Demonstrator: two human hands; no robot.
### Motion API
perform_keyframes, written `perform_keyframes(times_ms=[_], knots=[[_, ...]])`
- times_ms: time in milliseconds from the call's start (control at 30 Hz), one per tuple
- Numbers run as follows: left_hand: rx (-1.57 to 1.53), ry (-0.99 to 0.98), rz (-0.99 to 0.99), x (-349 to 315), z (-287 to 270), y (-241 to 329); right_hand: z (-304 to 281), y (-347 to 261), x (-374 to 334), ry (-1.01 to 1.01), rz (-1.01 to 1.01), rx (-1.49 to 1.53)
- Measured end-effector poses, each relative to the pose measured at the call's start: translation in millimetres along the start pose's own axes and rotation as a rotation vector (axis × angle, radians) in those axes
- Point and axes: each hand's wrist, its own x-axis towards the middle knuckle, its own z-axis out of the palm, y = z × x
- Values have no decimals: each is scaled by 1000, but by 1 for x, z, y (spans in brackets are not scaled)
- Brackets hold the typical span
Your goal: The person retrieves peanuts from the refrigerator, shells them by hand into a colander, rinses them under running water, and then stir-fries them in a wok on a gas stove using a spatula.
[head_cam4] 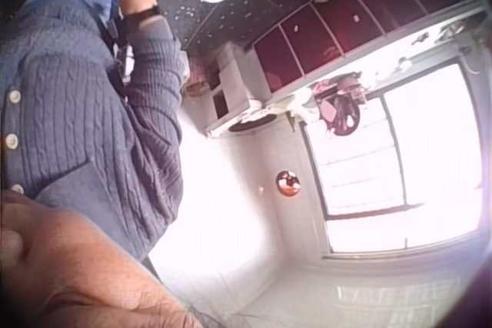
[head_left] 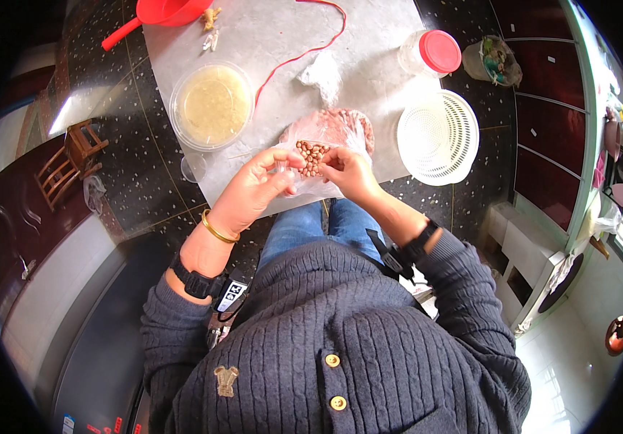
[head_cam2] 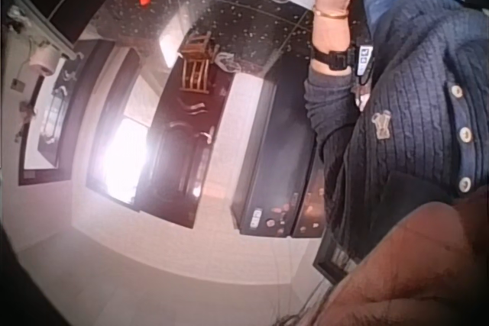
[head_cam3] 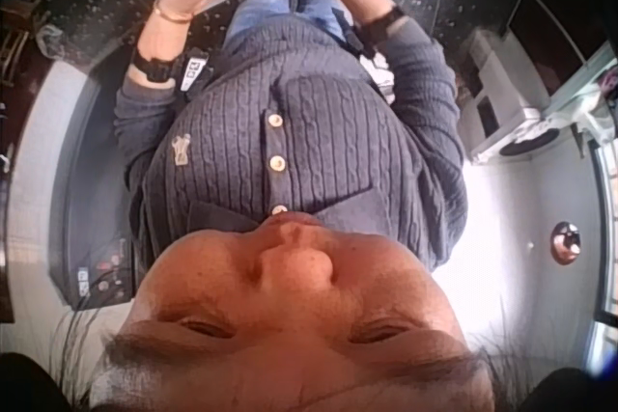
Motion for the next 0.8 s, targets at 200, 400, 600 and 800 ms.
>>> perform_keyframes(times_ms=[200, 400, 600, 800], knots=[[325, 29, 223, 7, 26, -5, -5, -61, -44, -134, 70, 975], [455, 41, 239, 11, 35, -1, -7, -69, -53, -107, 112, 1058], [296, 13, 148, 14, 37, -5, -10, -64, -55, -100, 156, 1058], [271, 21, 126, 16, 38, -2, -13, -65, -55, -84, 152, 1006]])
